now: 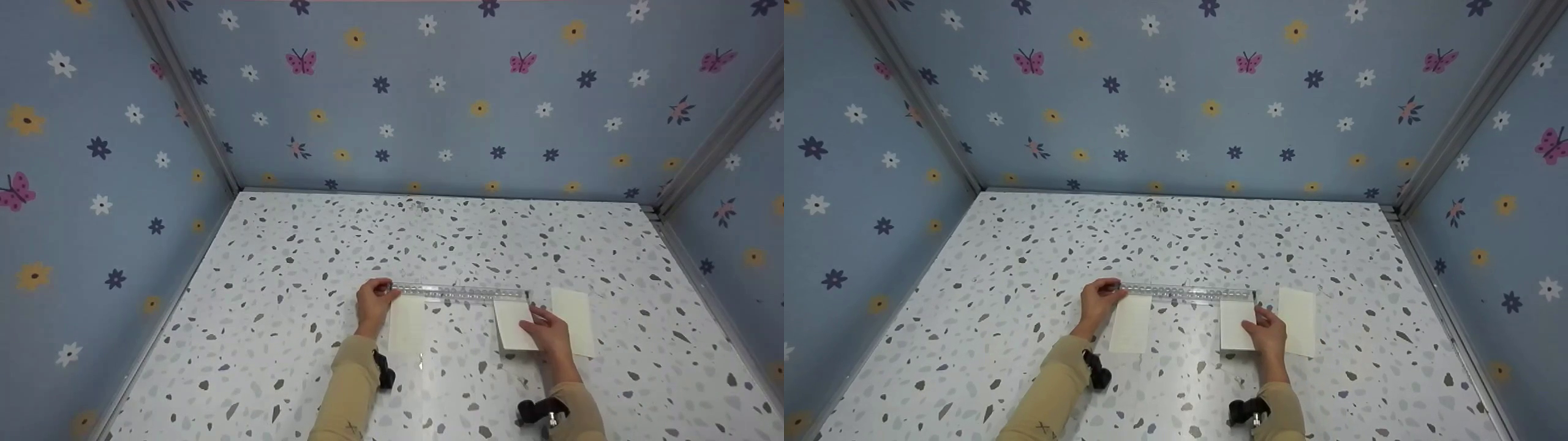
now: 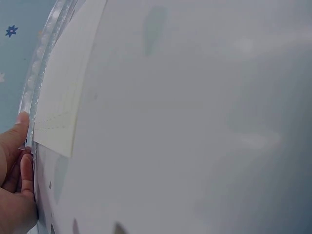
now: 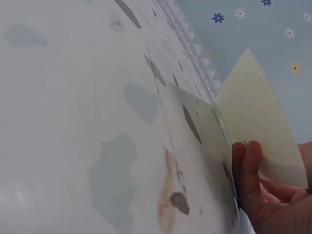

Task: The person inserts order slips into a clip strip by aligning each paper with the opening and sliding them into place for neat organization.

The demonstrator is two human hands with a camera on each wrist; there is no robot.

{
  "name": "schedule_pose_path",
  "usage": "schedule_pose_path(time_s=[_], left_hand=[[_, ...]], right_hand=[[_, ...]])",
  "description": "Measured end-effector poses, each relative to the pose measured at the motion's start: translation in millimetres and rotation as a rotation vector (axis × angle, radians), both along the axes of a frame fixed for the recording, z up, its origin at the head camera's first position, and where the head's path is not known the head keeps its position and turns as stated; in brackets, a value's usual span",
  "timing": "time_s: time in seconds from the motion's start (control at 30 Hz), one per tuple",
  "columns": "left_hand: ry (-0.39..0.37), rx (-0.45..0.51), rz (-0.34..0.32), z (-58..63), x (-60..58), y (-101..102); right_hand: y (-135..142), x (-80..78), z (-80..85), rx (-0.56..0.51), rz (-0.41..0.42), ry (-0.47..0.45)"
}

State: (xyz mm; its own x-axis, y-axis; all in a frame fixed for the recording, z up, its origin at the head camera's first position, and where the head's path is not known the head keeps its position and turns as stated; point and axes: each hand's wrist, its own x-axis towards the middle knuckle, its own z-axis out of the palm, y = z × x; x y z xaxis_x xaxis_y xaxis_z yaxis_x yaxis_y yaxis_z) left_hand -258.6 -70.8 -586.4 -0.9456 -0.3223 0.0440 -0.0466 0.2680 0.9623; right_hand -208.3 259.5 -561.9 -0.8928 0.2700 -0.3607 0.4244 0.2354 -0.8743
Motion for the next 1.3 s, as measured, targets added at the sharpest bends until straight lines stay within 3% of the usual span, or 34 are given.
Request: schedule_pose_path(time_s=[0.23,0.6,0.87,1.3], left_hand=[[-0.043,-0.006,0.009,0.1,-0.7,0.2],[-0.023,0.001,0.013,1.1,-0.6,0.7],[-0.022,0.014,0.008,2.8,1.2,1.0],[-0.019,-0.002,0.011,1.3,0.4,0.5]], right_hand=[[-3.5,-0.5,2.8,-0.034,-0.018,-0.021],[-8.6,-2.1,1.9,-0.027,-0.019,-0.022],[-12.0,-1.9,-2.6,0.004,0.000,0.035],[-17.1,-4.0,-3.7,-0.009,0.010,-0.001]])
